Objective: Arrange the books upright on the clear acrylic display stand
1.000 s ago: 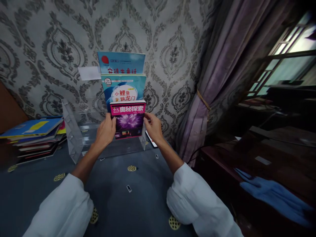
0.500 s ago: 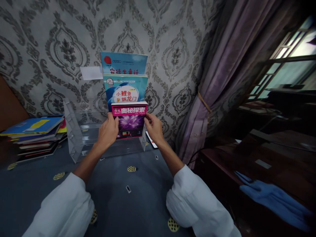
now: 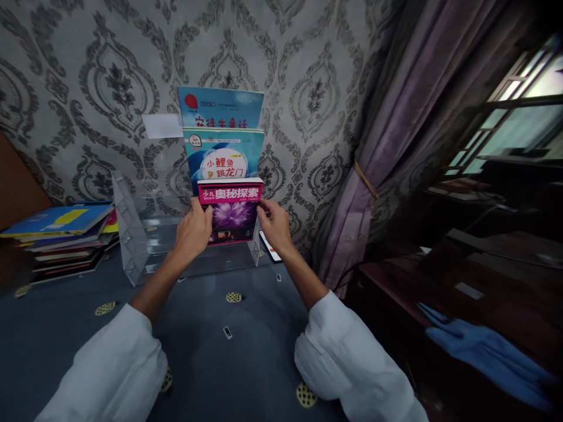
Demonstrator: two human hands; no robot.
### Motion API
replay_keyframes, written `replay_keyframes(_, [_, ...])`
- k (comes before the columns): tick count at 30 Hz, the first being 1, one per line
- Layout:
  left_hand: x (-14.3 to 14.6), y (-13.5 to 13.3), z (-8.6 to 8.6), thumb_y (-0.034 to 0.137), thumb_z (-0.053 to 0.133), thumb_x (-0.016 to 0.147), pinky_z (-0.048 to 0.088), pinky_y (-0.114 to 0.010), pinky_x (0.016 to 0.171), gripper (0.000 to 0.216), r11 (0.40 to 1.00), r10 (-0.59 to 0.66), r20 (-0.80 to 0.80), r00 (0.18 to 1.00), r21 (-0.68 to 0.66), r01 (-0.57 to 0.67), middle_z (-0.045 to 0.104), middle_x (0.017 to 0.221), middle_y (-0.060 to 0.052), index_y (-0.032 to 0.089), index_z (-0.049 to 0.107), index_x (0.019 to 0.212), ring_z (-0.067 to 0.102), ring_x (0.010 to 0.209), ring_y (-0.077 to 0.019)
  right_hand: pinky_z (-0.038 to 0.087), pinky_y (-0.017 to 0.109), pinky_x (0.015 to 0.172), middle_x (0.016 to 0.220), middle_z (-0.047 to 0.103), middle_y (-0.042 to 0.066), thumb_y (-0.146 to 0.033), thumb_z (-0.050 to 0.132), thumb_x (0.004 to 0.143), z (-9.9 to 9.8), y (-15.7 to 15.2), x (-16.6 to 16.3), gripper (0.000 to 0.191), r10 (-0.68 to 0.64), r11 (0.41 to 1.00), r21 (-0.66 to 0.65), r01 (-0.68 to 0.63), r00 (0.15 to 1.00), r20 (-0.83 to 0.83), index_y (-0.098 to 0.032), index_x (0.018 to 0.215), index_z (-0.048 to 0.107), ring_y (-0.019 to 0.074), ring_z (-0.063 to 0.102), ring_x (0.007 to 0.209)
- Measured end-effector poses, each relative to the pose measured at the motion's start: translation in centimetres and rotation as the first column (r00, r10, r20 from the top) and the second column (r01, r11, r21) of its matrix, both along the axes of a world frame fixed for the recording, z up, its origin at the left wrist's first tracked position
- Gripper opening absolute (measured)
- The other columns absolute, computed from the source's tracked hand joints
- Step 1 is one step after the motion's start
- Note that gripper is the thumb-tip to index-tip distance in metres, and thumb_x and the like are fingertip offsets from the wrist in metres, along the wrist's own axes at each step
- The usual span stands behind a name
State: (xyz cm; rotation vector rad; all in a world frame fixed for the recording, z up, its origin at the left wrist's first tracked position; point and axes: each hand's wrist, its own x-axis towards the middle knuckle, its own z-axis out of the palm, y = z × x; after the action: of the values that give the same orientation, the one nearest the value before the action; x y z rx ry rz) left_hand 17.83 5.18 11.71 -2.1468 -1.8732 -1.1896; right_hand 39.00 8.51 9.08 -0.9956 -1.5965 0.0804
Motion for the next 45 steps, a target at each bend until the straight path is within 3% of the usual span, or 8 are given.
replay_keyframes(9, [-0.7, 0.1, -0.6, 0.040, 0.033, 0.100, 0.050, -0.055, 0.101, 0.038, 0.994, -0.099, 0.122, 0.988, 0.060, 0.092, 0.067, 0.123, -0.020, 0.017, 0.038, 0.131, 0.065, 0.119, -0.0349, 0.057, 0.040, 0.084, 0.112, 0.076, 0.012, -0.027, 0.052, 0.091, 0.7, -0.4, 0.1, 0.035, 0.006, 1.000, 0.000, -0.006, 1.000, -0.028, -0.017, 0.118, 0.073, 0.0257, 0.071, 0.099])
replay_keyframes(20, [-3.1, -1.4, -1.1, 0.037, 0.038, 0.101, 0.051, -0.048, 0.098, 0.045, 0.984, -0.112, 0.038, 0.993, 0.140, 0.105, 0.065, 0.122, -0.020, 0.013, 0.036, 0.138, 0.065, 0.115, -0.0315, 0.058, 0.047, 0.085, 0.119, 0.073, 0.016, -0.033, 0.055, 0.092, -0.2, -0.4, 0.4, 0.044, -0.024, 1.000, -0.014, 0.023, 0.999, -0.046, -0.017, 0.132, 0.063, 0.0295, 0.069, 0.104])
replay_keyframes(23, [-6.3, -2.5, -1.5, 0.036, 0.039, 0.100, 0.048, -0.046, 0.103, 0.044, 0.965, -0.093, -0.082, 0.992, 0.236, 0.110, 0.064, 0.123, -0.019, 0.011, 0.040, 0.137, 0.062, 0.118, -0.0294, 0.058, 0.049, 0.083, 0.119, 0.070, 0.018, -0.040, 0.057, 0.092, -1.2, -0.5, 0.9, 0.051, -0.083, 0.996, -0.013, 0.083, 0.996, -0.019, -0.016, 0.137, 0.057, 0.0315, 0.069, 0.103])
replay_keyframes(27, [-12.9, -3.7, -1.7, 0.036, 0.038, 0.098, 0.044, -0.049, 0.107, 0.039, 0.946, 0.094, -0.168, 0.981, 0.323, -0.035, 0.064, 0.118, -0.018, 0.014, 0.048, 0.129, 0.059, 0.118, -0.0317, 0.059, 0.045, 0.077, 0.119, 0.067, 0.018, -0.044, 0.056, 0.092, -3.2, -2.1, 1.5, 0.054, -0.112, 0.994, -0.018, 0.112, 0.994, 0.015, -0.018, 0.140, 0.053, 0.0299, 0.068, 0.102])
replay_keyframes(33, [-22.6, -2.7, -2.5, 0.034, 0.040, 0.097, 0.036, -0.060, 0.112, 0.034, 0.906, 0.412, -0.130, 0.902, 0.157, -0.392, 0.056, 0.135, -0.022, 0.013, 0.046, 0.123, 0.046, 0.132, -0.0389, 0.057, 0.035, 0.065, 0.110, 0.069, 0.012, -0.041, 0.054, 0.095, -7.0, -8.0, 0.7, 0.038, -0.048, 0.988, -0.148, 0.039, 0.997, -0.058, -0.022, 0.129, 0.058, 0.0239, 0.068, 0.089])
replay_keyframes(37, [-25.6, -1.2, -3.2, 0.048, 0.042, 0.098, 0.033, -0.071, 0.107, 0.038, 0.901, 0.433, -0.160, 0.887, 0.061, -0.429, 0.054, 0.139, -0.022, 0.015, 0.045, 0.117, 0.041, 0.135, -0.0457, 0.053, 0.031, 0.062, 0.078, 0.067, 0.003, -0.028, 0.050, 0.096, -8.5, -11.8, -0.8, 0.018, 0.126, 0.970, -0.216, -0.115, 0.991, 0.038, -0.025, 0.096, 0.068, 0.0200, 0.066, 0.070])
replay_keyframes(41, [-27.2, 0.6, -3.3, 0.068, 0.034, 0.096, 0.025, -0.074, 0.110, 0.054, 0.899, 0.427, -0.213, 0.879, -0.003, -0.438, 0.057, 0.137, -0.020, 0.016, 0.048, 0.108, 0.038, 0.139, -0.0464, 0.054, 0.032, 0.066, 0.075, 0.068, 0.003, -0.021, 0.050, 0.093, -9.0, -13.4, -2.2, 0.021, 0.284, 0.933, -0.259, -0.251, 0.954, 0.096, -0.026, 0.086, 0.070, 0.0201, 0.067, 0.071])
replay_keyframes(45, [-28.8, 1.9, -2.8, 0.078, 0.028, 0.092, 0.033, -0.073, 0.105, 0.063, 0.888, 0.425, -0.270, 0.864, -0.063, -0.456, 0.066, 0.120, -0.019, 0.018, 0.049, 0.092, 0.051, 0.128, -0.0449, 0.054, 0.031, 0.065, 0.074, 0.069, 0.003, -0.021, 0.049, 0.094, -9.4, -13.2, -2.5, 0.024, 0.350, 0.887, -0.348, -0.303, 0.933, 0.080, -0.024, 0.086, 0.071, 0.0194, 0.066, 0.068])
